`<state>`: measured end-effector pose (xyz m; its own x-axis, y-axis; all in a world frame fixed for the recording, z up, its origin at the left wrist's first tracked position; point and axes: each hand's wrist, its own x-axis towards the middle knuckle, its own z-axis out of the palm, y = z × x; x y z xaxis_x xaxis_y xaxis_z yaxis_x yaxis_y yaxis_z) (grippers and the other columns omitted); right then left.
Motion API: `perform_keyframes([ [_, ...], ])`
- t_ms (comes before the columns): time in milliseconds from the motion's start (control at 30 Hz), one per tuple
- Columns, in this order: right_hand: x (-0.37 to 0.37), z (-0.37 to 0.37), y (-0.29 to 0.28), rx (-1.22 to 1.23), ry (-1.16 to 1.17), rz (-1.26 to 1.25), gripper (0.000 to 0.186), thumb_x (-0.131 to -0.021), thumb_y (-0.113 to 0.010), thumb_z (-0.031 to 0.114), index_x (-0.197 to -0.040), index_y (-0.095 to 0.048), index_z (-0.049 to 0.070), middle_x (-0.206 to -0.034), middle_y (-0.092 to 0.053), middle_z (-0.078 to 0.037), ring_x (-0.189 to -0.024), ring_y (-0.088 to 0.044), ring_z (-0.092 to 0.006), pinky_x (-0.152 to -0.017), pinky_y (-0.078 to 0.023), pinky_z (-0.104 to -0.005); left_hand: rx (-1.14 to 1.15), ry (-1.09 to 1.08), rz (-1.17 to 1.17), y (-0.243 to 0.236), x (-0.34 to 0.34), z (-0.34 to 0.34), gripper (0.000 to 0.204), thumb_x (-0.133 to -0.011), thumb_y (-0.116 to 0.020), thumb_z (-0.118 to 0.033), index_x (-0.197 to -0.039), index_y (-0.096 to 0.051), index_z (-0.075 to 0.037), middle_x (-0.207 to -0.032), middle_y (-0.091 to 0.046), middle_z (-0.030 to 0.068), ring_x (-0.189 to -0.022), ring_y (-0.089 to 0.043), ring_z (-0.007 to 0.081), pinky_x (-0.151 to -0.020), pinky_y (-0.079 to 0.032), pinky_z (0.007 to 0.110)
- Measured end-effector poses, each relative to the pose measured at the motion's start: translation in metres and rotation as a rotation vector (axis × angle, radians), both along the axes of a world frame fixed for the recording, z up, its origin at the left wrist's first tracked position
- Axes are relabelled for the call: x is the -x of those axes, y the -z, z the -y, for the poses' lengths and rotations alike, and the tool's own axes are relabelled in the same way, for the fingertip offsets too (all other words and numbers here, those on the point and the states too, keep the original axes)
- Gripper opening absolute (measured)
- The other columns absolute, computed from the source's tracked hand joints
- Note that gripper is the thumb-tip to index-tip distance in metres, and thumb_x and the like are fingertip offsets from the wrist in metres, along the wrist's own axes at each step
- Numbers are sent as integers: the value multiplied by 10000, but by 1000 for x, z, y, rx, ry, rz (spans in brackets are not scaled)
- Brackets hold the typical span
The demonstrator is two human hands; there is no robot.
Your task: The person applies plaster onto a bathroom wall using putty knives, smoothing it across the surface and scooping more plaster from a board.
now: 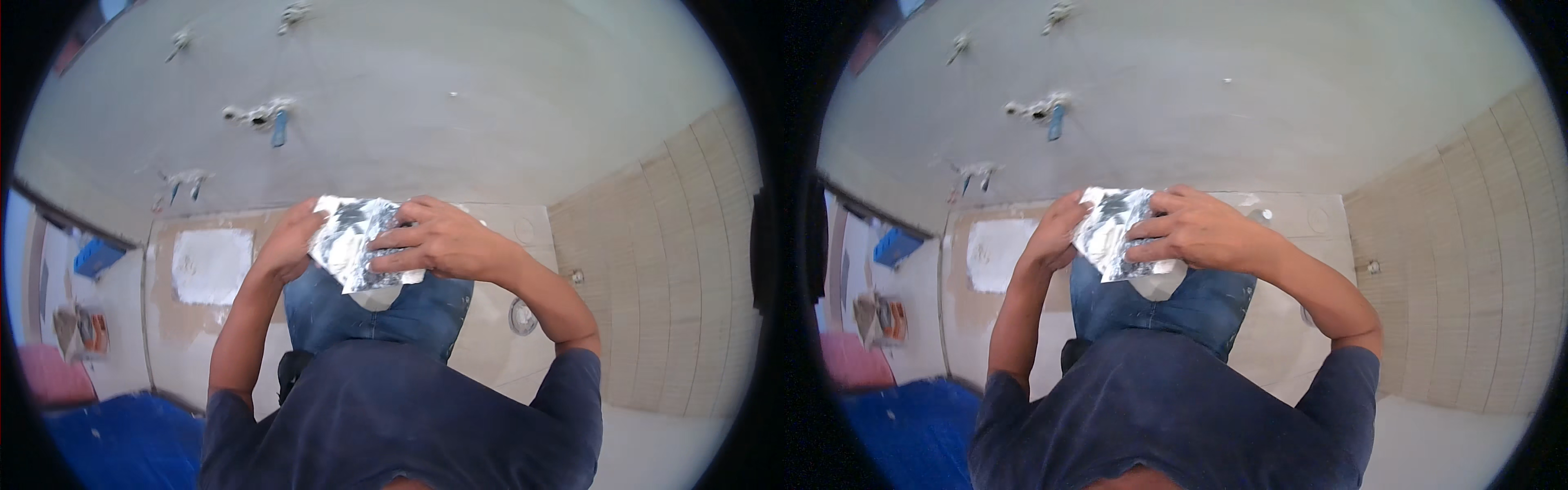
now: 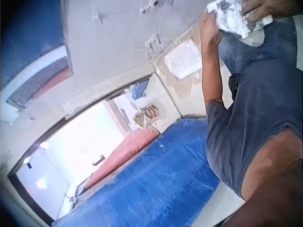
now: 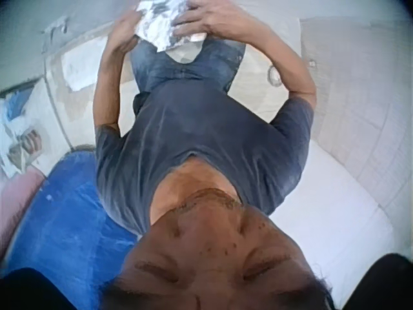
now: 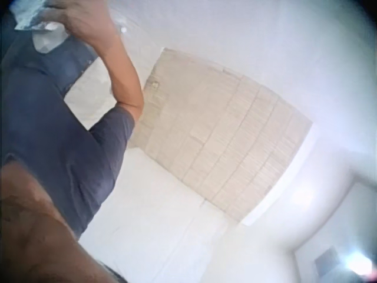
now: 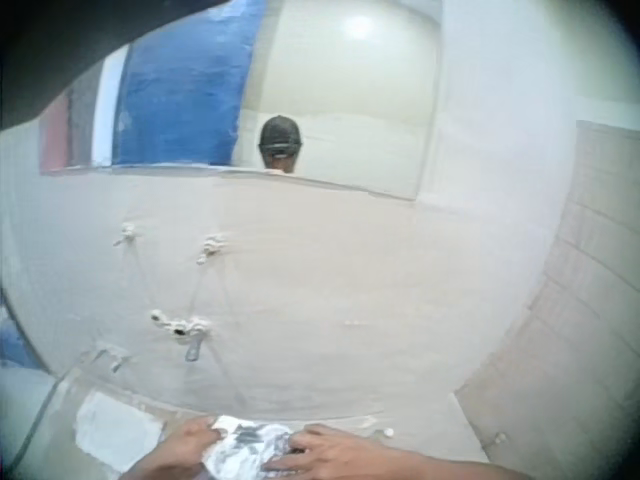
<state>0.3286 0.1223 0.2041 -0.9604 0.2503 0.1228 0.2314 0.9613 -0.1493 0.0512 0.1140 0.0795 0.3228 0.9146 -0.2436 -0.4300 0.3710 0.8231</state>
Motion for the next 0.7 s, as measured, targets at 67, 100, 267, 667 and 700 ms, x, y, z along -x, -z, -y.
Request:
perform_keyframes([
  [67,-4,-3,11,50,59,-56,612,-669,-744,-21,-1206,-780,270,-1297,-722,88,-1042,-600,-246,-1015,-497,-406,0,-70,-3,10,8,4,271,-1072,-499,-86,-1299,-599,25,-1190,-711,118,-1048,-713,165,-876,-595,343],
  [100,-9,-6,19,110,79,-114,618,-662,-721,-55,-1187,-789,266,-1278,-732,83,-1036,-603,-250,-1016,-495,-407,12,-177,-4,15,16,8,274,-1076,-499,-97,-1302,-599,22,-1206,-707,117,-1070,-713,180,-898,-594,353],
  [267,-63,-17,106,547,300,-770,498,-845,-618,-120,-1284,-744,77,-1280,-754,-71,-1084,-647,-218,-957,-506,-359,28,-467,108,39,45,25,312,-1086,-496,-163,-1339,-590,-8,-1252,-699,107,-1106,-717,219,-933,-597,374],
  [667,-124,-113,143,401,1257,-1525,260,-1031,-679,177,-1181,-723,-31,-1092,-744,-41,-962,-651,-107,-847,-514,-282,280,-503,58,111,57,93,376,-1043,-510,-161,-1389,-577,-31,-1242,-714,101,-1092,-730,211,-901,-614,362],
  [700,-131,-123,138,398,1254,-1531,260,-1031,-679,177,-1181,-723,-31,-1092,-744,-41,-962,-651,-107,-847,-514,-282,295,-540,81,112,59,93,379,-1040,-508,-158,-1390,-578,-30,-1252,-712,99,-1095,-729,212,-905,-613,360],
])
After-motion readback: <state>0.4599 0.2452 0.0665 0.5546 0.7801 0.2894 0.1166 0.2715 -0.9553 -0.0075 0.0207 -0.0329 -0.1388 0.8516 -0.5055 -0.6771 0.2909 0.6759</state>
